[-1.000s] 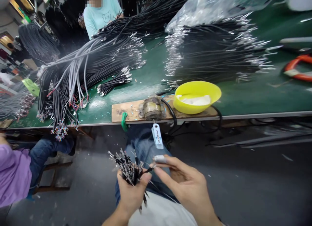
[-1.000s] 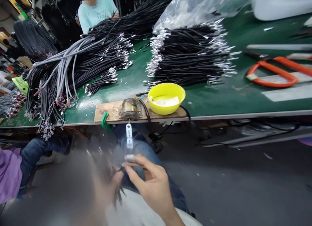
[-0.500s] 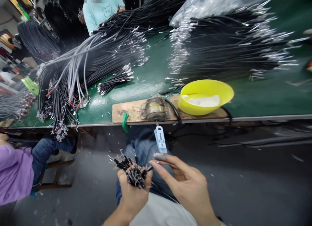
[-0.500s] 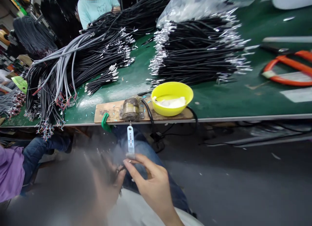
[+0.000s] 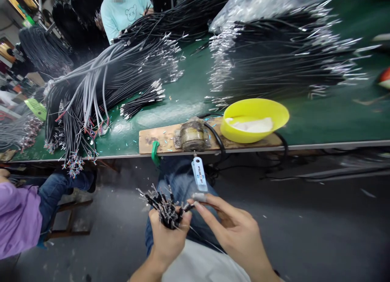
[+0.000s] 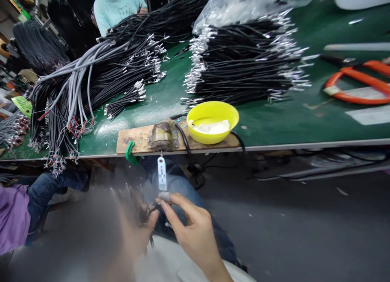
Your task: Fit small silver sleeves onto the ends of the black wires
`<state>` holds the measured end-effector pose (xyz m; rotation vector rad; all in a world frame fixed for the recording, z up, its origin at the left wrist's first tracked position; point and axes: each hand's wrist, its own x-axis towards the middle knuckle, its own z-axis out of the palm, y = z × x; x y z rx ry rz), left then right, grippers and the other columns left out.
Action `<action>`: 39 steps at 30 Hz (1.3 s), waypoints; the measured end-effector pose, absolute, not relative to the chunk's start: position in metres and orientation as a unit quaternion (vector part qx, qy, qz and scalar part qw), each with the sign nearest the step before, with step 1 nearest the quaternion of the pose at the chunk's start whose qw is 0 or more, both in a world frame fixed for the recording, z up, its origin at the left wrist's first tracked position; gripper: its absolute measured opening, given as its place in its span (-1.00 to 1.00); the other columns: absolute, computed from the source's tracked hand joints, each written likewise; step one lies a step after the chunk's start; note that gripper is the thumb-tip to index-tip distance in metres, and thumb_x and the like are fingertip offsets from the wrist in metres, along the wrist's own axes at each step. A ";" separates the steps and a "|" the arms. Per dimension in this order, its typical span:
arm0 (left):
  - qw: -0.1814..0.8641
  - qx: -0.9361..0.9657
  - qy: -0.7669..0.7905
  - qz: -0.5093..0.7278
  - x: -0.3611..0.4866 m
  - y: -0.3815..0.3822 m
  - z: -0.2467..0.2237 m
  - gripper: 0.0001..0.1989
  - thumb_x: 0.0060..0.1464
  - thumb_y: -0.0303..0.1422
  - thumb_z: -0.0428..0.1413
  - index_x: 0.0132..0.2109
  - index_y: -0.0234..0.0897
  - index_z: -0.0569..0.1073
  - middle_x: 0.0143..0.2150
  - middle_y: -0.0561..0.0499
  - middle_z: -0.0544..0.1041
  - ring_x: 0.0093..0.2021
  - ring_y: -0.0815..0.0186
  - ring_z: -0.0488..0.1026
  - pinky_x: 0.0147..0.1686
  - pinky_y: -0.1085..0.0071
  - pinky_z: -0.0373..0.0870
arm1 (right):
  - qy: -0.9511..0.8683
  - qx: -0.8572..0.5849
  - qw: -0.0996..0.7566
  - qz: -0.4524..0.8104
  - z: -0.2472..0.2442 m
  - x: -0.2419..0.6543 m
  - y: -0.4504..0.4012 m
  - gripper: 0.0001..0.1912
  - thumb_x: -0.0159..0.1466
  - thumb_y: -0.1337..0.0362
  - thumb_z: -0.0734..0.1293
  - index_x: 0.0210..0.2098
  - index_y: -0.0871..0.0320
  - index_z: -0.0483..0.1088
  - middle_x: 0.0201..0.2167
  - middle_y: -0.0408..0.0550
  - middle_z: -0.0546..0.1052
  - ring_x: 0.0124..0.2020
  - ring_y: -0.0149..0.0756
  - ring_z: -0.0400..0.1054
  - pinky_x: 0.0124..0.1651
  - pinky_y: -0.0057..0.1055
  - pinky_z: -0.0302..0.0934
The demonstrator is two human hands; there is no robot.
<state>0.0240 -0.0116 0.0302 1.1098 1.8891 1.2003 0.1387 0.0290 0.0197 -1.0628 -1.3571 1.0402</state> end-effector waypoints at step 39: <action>0.710 0.138 0.496 0.480 0.026 -0.013 0.022 -0.57 -0.38 -0.10 0.30 -0.62 -0.36 0.31 -0.83 0.25 0.11 -0.85 0.66 -0.09 -0.85 0.62 -0.15 | -0.521 -0.473 0.596 0.387 0.006 0.135 0.018 -0.89 0.05 0.40 0.35 -0.41 0.09 0.45 -0.55 -0.13 0.55 -0.58 -0.31 0.43 -0.45 -0.44 0.39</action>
